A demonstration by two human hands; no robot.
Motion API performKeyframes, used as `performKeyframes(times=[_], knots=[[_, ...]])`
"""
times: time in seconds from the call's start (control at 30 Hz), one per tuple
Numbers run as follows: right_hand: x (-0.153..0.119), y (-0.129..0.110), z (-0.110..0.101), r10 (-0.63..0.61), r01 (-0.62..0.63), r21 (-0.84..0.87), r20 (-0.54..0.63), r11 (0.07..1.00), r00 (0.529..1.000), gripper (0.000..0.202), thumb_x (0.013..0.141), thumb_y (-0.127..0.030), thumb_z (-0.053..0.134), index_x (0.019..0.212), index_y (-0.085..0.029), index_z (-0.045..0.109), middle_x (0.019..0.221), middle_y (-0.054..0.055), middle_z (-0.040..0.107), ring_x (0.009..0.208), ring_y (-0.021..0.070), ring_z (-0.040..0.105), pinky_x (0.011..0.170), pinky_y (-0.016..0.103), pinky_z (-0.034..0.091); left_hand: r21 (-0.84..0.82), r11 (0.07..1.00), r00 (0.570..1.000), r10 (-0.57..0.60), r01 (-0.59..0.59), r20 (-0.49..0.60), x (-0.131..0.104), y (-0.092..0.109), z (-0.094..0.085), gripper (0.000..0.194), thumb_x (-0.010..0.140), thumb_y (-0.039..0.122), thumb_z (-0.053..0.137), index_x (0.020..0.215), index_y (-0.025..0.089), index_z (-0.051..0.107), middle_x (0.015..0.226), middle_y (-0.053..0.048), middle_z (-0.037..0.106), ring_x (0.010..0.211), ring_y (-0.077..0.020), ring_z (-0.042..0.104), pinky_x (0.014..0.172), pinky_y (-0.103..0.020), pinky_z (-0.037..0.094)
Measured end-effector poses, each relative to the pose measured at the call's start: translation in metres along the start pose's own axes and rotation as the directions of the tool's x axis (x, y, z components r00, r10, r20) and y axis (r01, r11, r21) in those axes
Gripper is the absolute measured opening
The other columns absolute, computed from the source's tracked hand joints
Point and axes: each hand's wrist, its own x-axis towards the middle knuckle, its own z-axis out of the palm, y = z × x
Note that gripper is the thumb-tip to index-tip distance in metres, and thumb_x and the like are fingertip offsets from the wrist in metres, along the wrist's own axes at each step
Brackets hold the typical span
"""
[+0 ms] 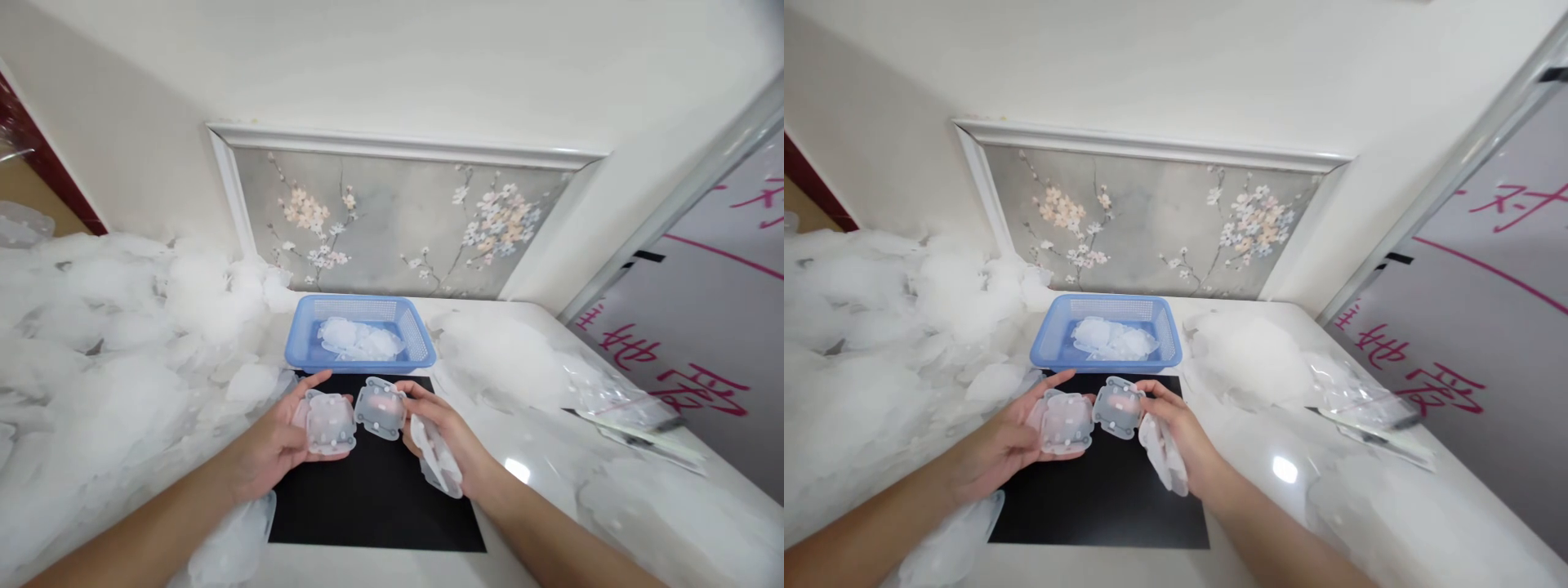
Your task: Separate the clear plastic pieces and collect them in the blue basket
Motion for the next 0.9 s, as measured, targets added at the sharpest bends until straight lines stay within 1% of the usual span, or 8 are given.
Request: performKeyframes(times=[0.27,0.4,0.47,0.53,0.63,0.67,0.77,0.9], knots=[[-0.003,-0.005,0.004,-0.006,0.005,-0.037,-0.025,0.999,1.0,0.042,0.065,-0.042,0.082,0.095,-0.021,0.061,0.057,-0.006,0.053,0.042,0.0073,0.04,0.041,0.02,0.028,-0.022,1.0,1.0,0.007,-0.006,0.024,-0.001,-0.001,-0.003,0.099,0.063,-0.007,0.06,0.15,0.028,0.026,0.144,-0.01,0.055,0.131,-0.0336,0.054,0.105,-0.06,0.048],[-0.007,-0.008,0.006,-0.15,0.13,-0.29,-0.049,0.948,0.988,0.043,0.074,-0.058,0.073,0.068,-0.021,0.051,0.053,-0.006,0.037,0.046,0.0079,0.031,0.044,0.023,0.024,0.004,1.0,0.996,0.003,-0.003,0.09,-0.002,-0.002,-0.006,0.095,0.068,-0.005,0.061,0.151,0.029,0.029,0.144,-0.009,0.055,0.134,-0.0334,0.051,0.108,-0.059,0.045],[-0.009,-0.006,0.006,-0.286,0.257,-0.523,0.026,0.812,0.958,0.049,0.079,-0.052,0.069,0.058,-0.022,0.037,0.053,-0.005,0.033,0.05,0.01,0.031,0.048,0.025,0.027,0.025,1.0,0.992,0.004,-0.007,0.124,-0.003,-0.002,-0.007,0.093,0.071,-0.003,0.063,0.151,0.03,0.029,0.144,-0.009,0.055,0.134,-0.033,0.051,0.109,-0.059,0.044],[-0.011,-0.003,0.006,-0.412,0.382,-0.719,0.145,0.581,0.9,0.043,0.082,-0.036,0.067,0.058,-0.022,0.033,0.059,-0.003,0.039,0.056,0.0128,0.038,0.053,0.027,0.033,0.043,0.999,0.99,0.002,-0.008,0.141,-0.003,-0.002,-0.007,0.092,0.073,-0.001,0.066,0.152,0.03,0.029,0.144,-0.01,0.056,0.132,-0.0329,0.053,0.109,-0.058,0.043],[-0.014,0.005,0.008,-0.501,0.518,-0.808,0.337,0.281,0.797,0.01,0.082,-0.016,0.058,0.076,-0.023,0.053,0.084,0.003,0.057,0.065,0.0154,0.051,0.059,0.03,0.044,0.067,0.998,0.989,-0.008,-0.001,0.149,-0.003,-0.002,-0.008,0.094,0.075,0.005,0.071,0.153,0.032,0.028,0.143,-0.01,0.056,0.129,-0.0331,0.056,0.109,-0.058,0.043],[-0.015,0.008,0.009,-0.499,0.555,-0.802,0.397,0.219,0.77,0.015,0.082,-0.012,0.056,0.091,-0.024,0.059,0.1,0.006,0.06,0.069,0.0157,0.056,0.062,0.031,0.048,0.073,0.997,0.989,-0.012,0.001,0.15,-0.003,-0.002,-0.008,0.094,0.075,0.006,0.073,0.153,0.033,0.028,0.141,-0.01,0.058,0.128,-0.0332,0.057,0.109,-0.058,0.043],[-0.017,0.014,0.011,-0.469,0.631,-0.769,0.522,0.103,0.712,0.043,0.085,-0.009,0.053,0.123,-0.029,0.057,0.14,0.012,0.051,0.08,0.0166,0.064,0.067,0.033,0.055,0.078,0.997,0.987,-0.012,-0.001,0.159,-0.002,-0.004,-0.009,0.091,0.076,0.01,0.075,0.152,0.033,0.031,0.135,-0.01,0.061,0.122,-0.0328,0.061,0.107,-0.059,0.044],[-0.018,0.013,0.011,-0.476,0.654,-0.747,0.534,0.122,0.699,0.021,0.091,-0.016,0.051,0.102,-0.027,0.067,0.14,0.01,0.056,0.082,0.0177,0.068,0.069,0.034,0.056,0.07,0.998,0.982,-0.01,-0.003,0.19,-0.002,-0.005,-0.008,0.08,0.079,0.011,0.072,0.148,0.033,0.037,0.132,-0.009,0.063,0.118,-0.0306,0.064,0.107,-0.062,0.041]])
